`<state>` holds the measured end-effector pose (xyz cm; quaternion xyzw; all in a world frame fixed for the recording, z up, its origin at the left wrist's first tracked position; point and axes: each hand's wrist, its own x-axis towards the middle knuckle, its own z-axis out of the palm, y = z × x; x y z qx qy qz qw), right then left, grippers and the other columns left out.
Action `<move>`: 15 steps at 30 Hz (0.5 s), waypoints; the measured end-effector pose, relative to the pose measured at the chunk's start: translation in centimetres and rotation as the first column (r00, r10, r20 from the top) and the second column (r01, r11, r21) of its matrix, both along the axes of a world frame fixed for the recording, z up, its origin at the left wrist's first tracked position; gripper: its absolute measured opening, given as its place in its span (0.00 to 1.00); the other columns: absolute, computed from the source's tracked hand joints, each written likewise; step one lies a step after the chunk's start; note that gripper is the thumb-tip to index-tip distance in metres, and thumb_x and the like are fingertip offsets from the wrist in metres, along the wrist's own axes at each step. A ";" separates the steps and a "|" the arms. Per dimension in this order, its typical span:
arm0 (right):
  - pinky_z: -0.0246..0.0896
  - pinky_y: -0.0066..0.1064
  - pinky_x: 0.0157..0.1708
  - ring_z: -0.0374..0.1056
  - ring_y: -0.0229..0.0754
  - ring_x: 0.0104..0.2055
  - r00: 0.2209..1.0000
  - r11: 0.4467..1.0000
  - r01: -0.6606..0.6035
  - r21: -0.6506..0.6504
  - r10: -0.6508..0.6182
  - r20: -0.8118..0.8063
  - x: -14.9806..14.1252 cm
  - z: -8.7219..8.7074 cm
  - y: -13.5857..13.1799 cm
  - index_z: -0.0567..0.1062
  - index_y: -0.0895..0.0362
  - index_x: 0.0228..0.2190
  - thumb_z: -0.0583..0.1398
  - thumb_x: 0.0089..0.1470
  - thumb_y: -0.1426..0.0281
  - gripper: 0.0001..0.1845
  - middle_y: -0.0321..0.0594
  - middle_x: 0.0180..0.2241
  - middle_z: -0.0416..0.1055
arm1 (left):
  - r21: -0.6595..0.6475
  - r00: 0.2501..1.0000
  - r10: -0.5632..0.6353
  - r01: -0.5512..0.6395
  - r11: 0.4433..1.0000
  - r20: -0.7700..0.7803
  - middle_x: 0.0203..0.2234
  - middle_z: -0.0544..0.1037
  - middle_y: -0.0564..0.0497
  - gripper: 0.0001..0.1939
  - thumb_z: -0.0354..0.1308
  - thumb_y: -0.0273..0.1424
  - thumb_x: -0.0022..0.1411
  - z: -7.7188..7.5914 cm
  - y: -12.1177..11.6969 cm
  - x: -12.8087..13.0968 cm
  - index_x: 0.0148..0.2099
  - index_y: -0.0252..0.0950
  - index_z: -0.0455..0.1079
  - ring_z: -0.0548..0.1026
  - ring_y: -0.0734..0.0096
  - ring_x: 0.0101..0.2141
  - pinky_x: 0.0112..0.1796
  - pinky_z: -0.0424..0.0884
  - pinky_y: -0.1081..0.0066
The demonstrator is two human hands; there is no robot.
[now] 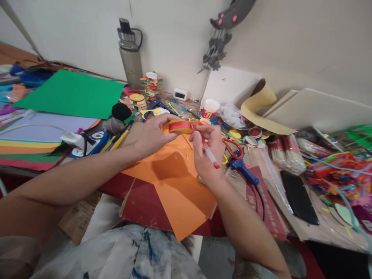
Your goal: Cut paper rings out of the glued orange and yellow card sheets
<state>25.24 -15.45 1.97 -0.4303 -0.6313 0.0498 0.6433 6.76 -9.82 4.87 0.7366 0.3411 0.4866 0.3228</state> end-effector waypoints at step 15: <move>0.75 0.39 0.32 0.80 0.45 0.31 0.996 0.998 0.033 0.050 -0.037 0.079 -0.2 -0.4 0.0 0.73 0.47 0.49 0.60 0.80 0.57 0.08 0.35 0.32 0.79 | 0.162 0.995 0.005 0.012 0.987 -0.101 0.48 0.91 0.51 0.20 0.64 0.18 0.60 -1.2 0.7 0.1 0.52 0.38 0.84 0.87 0.66 0.48 0.53 0.81 0.68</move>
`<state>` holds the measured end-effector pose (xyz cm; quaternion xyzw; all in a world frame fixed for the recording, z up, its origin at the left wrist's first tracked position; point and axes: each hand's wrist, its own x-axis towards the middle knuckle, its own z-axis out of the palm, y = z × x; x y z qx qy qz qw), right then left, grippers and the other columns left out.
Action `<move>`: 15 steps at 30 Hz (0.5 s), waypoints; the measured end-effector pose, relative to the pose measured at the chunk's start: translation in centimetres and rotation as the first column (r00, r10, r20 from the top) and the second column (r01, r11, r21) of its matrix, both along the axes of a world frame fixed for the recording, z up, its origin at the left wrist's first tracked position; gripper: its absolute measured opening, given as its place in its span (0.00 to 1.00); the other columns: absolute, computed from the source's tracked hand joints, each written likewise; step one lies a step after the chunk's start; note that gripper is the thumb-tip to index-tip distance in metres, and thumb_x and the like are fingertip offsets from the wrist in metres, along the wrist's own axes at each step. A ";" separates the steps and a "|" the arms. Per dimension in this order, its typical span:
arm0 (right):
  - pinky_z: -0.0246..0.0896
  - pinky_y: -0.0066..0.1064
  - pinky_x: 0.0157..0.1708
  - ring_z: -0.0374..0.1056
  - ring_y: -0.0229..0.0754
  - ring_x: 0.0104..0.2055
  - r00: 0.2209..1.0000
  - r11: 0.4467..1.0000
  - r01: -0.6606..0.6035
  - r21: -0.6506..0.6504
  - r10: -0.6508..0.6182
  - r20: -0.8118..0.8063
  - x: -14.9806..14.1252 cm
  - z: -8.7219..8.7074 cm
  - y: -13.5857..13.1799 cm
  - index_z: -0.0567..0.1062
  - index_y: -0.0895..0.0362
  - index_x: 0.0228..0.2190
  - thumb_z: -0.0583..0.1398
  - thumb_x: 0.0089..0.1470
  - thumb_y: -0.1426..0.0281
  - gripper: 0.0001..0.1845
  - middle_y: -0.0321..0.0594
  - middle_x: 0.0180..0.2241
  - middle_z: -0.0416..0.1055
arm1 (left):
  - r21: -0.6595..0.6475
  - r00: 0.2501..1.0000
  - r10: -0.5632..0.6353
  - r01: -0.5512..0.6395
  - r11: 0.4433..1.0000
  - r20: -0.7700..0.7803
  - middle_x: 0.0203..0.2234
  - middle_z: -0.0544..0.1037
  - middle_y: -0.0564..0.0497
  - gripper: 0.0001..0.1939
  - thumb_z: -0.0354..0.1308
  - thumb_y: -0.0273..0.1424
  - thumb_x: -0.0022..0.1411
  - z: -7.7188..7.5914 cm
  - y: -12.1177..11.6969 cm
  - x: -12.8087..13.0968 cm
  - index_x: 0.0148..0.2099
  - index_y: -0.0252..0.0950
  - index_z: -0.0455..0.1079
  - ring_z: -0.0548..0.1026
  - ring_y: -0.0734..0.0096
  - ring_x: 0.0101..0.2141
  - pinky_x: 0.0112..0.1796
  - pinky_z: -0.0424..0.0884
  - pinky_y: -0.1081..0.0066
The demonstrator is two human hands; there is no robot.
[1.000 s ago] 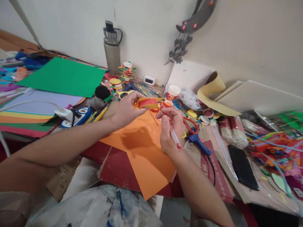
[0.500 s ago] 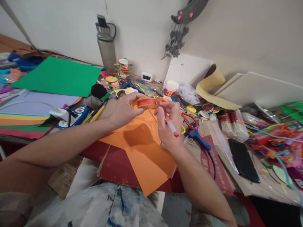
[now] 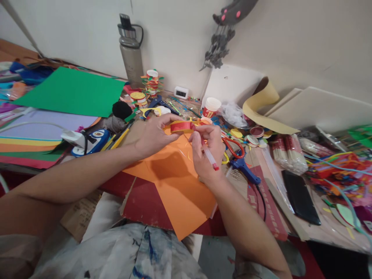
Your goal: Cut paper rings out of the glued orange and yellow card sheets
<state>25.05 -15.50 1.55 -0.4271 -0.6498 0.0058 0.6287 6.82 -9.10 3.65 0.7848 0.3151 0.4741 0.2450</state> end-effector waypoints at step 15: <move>0.76 0.35 0.32 0.80 0.41 0.31 1.000 0.999 -0.028 -0.032 0.028 -0.003 -0.5 0.6 -1.0 0.73 0.49 0.49 0.62 0.79 0.60 0.06 0.33 0.34 0.80 | 0.080 1.000 -0.008 0.010 0.997 -0.025 0.52 0.90 0.50 0.21 0.65 0.17 0.62 -0.9 0.3 -0.1 0.55 0.39 0.84 0.87 0.66 0.52 0.57 0.80 0.66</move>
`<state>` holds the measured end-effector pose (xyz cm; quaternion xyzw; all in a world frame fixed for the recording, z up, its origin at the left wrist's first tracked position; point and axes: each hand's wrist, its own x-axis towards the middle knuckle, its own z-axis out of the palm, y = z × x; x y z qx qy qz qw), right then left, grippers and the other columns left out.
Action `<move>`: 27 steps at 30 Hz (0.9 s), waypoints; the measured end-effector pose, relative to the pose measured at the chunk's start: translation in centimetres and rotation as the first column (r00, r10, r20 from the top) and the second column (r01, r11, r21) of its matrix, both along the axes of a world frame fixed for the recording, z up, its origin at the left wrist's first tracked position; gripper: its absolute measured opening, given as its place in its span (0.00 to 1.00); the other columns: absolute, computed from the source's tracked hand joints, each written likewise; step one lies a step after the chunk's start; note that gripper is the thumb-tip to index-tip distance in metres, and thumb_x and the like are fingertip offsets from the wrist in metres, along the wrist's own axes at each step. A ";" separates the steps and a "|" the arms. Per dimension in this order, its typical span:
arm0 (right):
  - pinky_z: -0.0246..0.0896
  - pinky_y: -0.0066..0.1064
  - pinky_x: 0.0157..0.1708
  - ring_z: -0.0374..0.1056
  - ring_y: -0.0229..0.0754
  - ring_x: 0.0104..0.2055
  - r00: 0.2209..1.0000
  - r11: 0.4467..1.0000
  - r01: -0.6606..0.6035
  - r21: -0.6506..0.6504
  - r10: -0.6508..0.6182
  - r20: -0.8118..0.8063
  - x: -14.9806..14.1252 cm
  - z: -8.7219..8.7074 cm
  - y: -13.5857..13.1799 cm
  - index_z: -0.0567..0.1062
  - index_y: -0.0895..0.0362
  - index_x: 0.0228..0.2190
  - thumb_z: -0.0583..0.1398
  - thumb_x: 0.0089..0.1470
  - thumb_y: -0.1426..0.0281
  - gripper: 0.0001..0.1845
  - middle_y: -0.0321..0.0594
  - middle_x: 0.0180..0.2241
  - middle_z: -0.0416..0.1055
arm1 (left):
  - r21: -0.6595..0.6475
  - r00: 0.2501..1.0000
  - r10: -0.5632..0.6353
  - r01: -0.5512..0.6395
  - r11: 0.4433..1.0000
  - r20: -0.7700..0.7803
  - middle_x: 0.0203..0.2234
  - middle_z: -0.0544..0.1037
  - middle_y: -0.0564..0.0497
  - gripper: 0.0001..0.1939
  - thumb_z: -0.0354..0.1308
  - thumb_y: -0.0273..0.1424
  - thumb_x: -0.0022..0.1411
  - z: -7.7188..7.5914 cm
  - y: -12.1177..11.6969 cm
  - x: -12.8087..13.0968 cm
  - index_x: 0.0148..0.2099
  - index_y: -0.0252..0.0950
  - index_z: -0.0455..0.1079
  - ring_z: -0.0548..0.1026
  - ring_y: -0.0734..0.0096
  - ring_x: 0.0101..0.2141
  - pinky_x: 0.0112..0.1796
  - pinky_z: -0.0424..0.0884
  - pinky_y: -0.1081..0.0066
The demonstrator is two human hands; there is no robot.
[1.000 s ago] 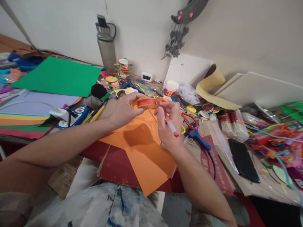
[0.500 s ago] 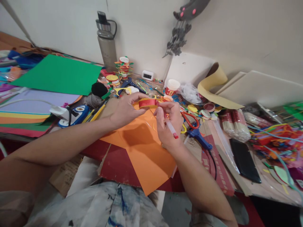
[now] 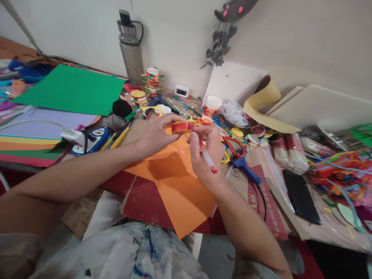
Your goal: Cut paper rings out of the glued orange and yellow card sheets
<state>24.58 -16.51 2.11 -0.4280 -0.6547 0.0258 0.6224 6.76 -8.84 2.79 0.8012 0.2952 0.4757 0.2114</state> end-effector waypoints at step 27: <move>0.78 0.36 0.34 0.81 0.41 0.32 1.000 0.999 0.017 -0.035 -0.016 0.024 -0.1 -0.4 -0.4 0.73 0.49 0.50 0.60 0.79 0.56 0.10 0.34 0.35 0.81 | -0.064 0.998 0.037 -0.040 0.997 -0.056 0.50 0.90 0.51 0.20 0.67 0.18 0.62 0.7 -0.7 0.1 0.53 0.41 0.83 0.87 0.66 0.51 0.55 0.80 0.68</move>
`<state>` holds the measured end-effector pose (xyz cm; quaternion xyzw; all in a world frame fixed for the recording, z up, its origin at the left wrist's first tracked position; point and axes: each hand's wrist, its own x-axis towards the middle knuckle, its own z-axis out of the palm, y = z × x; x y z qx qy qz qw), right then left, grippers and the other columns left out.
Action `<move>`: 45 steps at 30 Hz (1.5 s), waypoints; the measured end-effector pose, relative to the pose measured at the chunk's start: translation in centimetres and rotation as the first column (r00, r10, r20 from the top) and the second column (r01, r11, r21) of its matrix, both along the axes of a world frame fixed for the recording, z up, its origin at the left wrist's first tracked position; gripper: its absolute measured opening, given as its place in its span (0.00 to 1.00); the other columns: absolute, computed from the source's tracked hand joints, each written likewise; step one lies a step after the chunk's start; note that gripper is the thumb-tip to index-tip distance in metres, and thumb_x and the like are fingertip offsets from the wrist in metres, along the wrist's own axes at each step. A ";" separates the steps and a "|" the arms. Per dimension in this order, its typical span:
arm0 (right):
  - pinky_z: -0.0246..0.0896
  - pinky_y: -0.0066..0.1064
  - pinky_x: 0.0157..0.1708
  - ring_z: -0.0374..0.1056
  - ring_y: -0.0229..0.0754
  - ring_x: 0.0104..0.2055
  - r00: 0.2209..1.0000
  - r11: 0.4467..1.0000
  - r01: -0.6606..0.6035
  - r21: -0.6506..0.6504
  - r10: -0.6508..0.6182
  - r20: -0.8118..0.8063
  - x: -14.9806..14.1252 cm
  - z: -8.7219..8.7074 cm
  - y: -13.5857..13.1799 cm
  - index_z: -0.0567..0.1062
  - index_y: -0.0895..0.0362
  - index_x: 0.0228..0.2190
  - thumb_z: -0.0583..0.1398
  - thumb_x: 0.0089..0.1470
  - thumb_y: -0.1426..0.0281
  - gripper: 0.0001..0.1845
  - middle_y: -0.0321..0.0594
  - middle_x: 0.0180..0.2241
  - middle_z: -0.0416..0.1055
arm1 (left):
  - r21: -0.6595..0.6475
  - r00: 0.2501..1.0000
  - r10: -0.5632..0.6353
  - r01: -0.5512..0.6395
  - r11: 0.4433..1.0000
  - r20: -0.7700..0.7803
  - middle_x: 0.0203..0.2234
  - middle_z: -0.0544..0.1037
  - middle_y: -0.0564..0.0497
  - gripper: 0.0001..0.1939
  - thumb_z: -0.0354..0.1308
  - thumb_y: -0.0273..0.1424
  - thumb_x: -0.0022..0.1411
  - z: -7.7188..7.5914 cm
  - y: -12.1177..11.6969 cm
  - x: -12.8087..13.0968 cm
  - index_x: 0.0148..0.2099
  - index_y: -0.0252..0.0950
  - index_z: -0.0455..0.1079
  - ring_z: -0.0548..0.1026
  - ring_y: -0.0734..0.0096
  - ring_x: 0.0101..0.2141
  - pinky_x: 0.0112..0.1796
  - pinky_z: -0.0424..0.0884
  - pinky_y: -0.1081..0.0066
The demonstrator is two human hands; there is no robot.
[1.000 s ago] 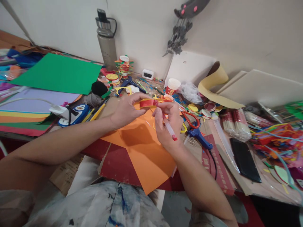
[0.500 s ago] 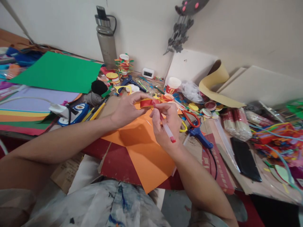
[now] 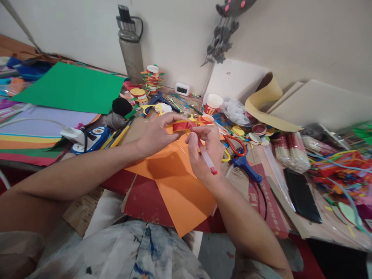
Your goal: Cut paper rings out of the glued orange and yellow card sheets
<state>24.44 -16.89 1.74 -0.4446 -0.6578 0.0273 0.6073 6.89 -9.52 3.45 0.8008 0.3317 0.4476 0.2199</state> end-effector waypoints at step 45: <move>0.79 0.35 0.32 0.82 0.41 0.31 0.999 0.999 -0.034 0.042 0.033 0.031 -1.2 0.2 -0.4 0.73 0.48 0.48 0.60 0.79 0.59 0.07 0.31 0.32 0.81 | 0.048 0.995 -0.093 0.091 0.995 0.036 0.53 0.90 0.48 0.18 0.68 0.19 0.65 -0.5 0.1 0.0 0.54 0.40 0.82 0.87 0.64 0.54 0.57 0.80 0.65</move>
